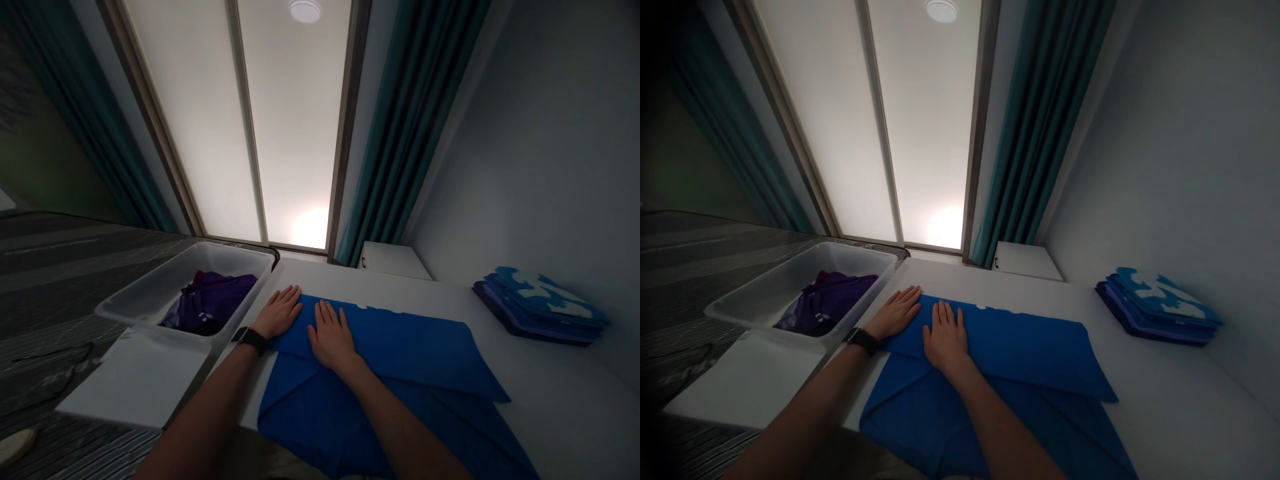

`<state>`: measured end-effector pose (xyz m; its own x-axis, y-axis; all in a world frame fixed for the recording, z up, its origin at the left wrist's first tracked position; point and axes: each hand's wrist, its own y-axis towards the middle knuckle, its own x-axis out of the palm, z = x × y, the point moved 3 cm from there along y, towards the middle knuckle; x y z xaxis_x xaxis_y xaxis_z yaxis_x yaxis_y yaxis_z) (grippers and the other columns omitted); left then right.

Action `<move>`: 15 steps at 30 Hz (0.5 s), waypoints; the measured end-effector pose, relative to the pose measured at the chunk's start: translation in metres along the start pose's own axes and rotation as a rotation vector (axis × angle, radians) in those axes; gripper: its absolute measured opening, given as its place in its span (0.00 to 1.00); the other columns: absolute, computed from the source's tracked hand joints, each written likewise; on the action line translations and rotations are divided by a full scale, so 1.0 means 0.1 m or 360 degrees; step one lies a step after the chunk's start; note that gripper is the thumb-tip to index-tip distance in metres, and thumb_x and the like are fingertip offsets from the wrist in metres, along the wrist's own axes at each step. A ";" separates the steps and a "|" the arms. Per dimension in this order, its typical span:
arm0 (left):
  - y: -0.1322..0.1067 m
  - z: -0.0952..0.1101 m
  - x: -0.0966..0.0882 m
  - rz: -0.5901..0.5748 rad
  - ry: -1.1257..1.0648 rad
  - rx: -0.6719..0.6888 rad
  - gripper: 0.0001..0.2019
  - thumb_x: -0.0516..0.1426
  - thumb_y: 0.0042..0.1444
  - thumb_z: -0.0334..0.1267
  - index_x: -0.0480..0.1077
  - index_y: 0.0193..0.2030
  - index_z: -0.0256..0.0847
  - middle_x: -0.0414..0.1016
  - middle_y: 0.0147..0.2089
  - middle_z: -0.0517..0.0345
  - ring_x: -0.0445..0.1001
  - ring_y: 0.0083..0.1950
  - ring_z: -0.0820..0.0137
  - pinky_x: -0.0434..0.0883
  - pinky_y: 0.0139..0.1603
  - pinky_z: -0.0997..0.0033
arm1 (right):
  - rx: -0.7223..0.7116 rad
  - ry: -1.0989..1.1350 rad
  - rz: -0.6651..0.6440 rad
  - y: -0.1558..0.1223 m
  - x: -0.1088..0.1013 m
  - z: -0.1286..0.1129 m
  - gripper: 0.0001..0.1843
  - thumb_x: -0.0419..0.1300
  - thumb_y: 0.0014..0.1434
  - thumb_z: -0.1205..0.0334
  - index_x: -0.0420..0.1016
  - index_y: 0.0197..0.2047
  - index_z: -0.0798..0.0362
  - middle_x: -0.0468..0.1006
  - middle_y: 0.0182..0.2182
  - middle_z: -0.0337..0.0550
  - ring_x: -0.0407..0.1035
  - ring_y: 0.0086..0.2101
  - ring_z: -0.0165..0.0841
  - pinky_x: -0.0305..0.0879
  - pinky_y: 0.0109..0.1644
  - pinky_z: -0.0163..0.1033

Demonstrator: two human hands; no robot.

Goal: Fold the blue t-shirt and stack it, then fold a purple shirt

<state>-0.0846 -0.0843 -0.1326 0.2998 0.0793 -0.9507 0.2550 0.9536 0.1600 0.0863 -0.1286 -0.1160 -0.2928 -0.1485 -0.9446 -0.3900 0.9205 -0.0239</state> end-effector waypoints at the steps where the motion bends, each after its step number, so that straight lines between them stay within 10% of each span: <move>1: 0.00 0.00 0.00 -0.0009 0.0008 0.0004 0.25 0.44 0.66 0.43 0.56 0.69 0.44 0.54 0.71 0.52 0.50 0.73 0.62 0.45 0.71 0.54 | 0.0028 -0.0002 -0.0017 0.01 -0.01 0.04 0.37 0.34 0.67 0.47 0.41 0.72 0.59 0.40 0.71 0.45 0.31 0.69 0.35 0.22 0.70 0.50; 15: 0.04 -0.03 -0.01 -0.0084 0.0035 -0.0013 0.28 0.42 0.66 0.49 0.55 0.70 0.43 0.53 0.72 0.53 0.49 0.73 0.62 0.45 0.71 0.55 | 0.0312 -0.0109 0.0034 -0.38 -0.37 1.32 0.38 0.35 0.67 0.42 0.41 0.72 0.56 0.39 0.71 0.43 0.32 0.69 0.35 0.22 0.70 0.48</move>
<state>-0.0865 -0.0799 -0.1323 0.2660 0.0351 -0.9633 0.2624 0.9590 0.1074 0.2270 -0.1100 -0.1237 -0.2367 -0.1095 -0.9654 -0.2052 0.9769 -0.0605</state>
